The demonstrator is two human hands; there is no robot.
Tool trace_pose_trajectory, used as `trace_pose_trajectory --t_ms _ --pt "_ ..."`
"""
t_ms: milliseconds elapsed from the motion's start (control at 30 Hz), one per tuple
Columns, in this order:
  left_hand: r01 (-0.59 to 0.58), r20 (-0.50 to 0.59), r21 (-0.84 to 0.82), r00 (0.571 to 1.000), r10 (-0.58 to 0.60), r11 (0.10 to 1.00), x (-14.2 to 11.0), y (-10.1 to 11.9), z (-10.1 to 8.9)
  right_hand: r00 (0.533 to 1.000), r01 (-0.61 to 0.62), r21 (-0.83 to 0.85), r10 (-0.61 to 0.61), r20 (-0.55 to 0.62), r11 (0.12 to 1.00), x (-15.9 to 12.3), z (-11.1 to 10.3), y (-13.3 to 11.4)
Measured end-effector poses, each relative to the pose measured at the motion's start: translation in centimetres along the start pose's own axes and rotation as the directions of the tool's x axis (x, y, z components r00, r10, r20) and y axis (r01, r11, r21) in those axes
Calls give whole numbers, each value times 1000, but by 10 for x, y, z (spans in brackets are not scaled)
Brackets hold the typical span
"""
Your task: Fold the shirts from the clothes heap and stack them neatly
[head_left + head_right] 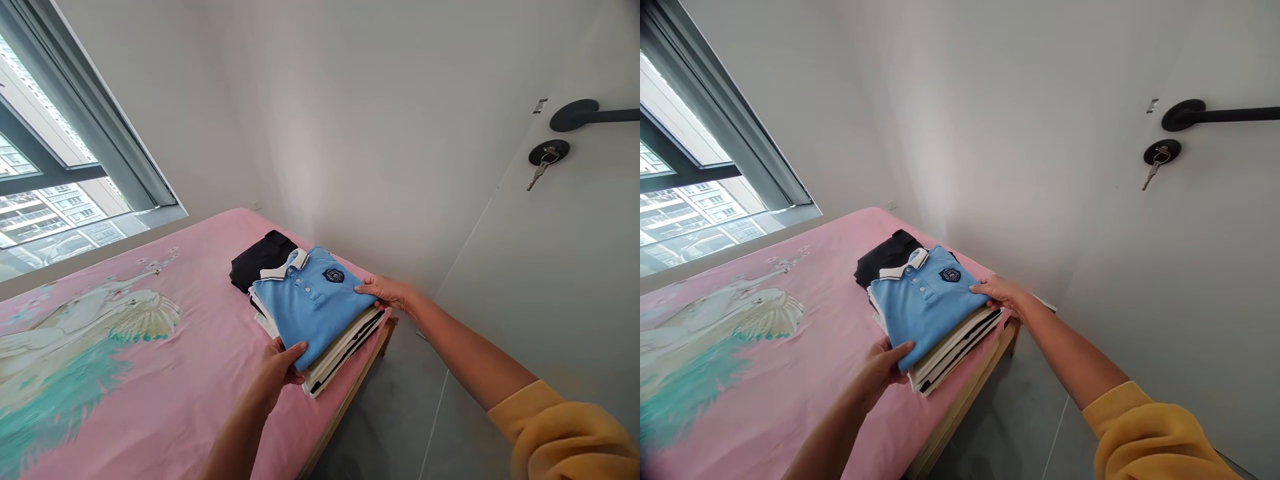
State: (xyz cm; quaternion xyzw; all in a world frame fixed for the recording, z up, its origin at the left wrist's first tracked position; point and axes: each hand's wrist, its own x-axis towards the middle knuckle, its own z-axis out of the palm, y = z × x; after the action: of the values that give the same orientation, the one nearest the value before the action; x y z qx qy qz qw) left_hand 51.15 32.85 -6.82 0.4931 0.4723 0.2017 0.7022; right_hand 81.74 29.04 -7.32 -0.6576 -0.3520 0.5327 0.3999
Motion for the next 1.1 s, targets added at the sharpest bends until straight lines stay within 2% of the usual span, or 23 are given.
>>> trace_pose_trajectory --t_ms 133,300,400,467,567,667,733,800,900,967,1033,1067,1100 --pt "-4 15 7 1000 4 1000 -5 -3 6 1000 2 -2 -2 -23 1000 -4 0 0" --pt "-80 50 29 996 78 996 -19 3 14 989 112 0 -111 -98 994 -14 3 -10" --pt "-29 60 83 998 24 996 -23 -12 15 992 53 -90 -63 -111 995 -12 5 2" --pt "6 76 90 997 -13 996 -25 -25 11 991 7 -174 -30 -131 985 -7 4 12" --pt "9 80 75 997 -15 997 -32 -38 2 984 6 -257 -52 -171 966 -1 2 20" --pt "-4 61 60 998 1 998 -41 -42 -8 979 -3 -353 -70 -193 936 1 -1 16" --pt "1 50 50 999 -3 999 -46 -46 -15 967 -26 -468 -97 -237 884 -2 -1 12" --pt "10 15 46 1000 -11 999 -49 -59 -22 919 -27 -594 -213 -331 804 -9 3 8" --pt "12 -104 38 995 -8 999 -54 -93 -33 795 98 -709 -483 -367 699 -28 24 1" --pt "27 -161 9 987 -25 1000 -60 -119 -38 708 271 -748 -652 -272 607 -45 46 -3" --pt "65 -175 -26 982 -69 998 -72 -141 -42 622 415 -787 -774 -120 457 -60 71 -6" --pt "94 -177 -30 979 -98 995 -81 -149 -43 601 449 -805 -798 -50 388 -65 82 -5" --pt "128 -182 -26 975 -130 991 -92 -154 -44 602 454 -823 -799 0 342 -68 92 -2"
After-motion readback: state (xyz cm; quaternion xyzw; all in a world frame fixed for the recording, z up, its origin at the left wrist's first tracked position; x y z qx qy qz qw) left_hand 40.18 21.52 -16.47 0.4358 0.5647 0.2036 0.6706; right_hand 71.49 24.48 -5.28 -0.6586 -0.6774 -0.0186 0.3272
